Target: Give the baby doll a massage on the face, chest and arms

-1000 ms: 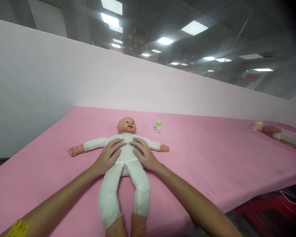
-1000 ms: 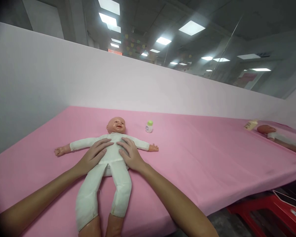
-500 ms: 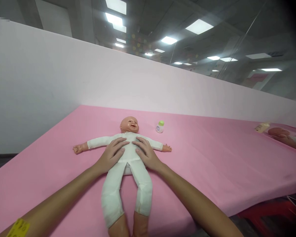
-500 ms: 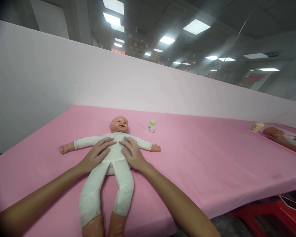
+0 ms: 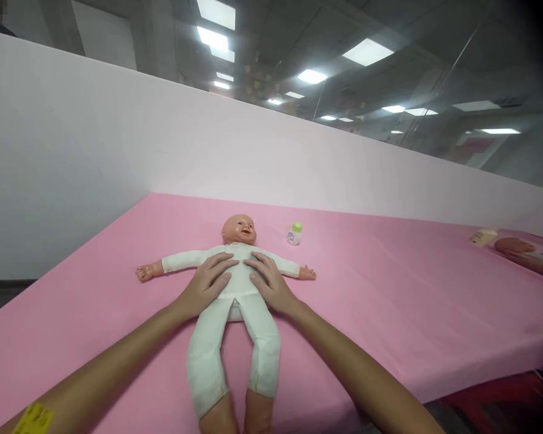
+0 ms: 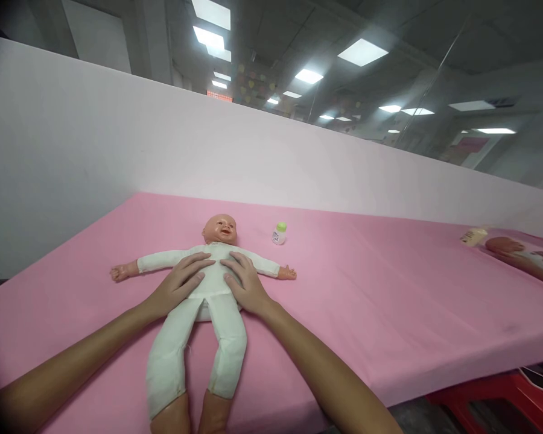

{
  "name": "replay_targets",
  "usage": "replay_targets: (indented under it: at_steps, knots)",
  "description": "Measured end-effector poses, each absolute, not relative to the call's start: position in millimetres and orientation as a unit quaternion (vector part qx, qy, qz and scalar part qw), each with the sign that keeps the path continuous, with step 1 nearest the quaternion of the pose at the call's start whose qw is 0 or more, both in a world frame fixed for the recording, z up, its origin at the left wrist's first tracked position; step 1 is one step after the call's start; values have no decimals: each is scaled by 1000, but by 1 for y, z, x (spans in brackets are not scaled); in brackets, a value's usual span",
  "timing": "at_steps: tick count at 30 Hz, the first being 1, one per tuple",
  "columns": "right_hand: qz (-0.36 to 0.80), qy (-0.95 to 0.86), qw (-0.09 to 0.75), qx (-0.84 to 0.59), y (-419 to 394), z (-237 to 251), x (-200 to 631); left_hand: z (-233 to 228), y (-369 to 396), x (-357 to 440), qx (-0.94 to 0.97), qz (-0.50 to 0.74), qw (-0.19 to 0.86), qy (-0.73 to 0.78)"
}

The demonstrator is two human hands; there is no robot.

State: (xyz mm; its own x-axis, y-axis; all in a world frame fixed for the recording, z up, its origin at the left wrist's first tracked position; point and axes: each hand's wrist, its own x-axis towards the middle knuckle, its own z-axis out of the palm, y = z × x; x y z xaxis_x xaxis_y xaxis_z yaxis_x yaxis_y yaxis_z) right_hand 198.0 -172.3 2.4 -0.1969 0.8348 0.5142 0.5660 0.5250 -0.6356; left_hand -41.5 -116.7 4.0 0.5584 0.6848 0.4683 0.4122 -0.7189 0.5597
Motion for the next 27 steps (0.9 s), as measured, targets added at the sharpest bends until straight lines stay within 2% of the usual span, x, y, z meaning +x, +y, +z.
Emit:
replay_targets:
  at_steps: [27]
  knots:
    - [159,-755,426,-474,-176,2,197,1,-119,-43,866,350,201,295]
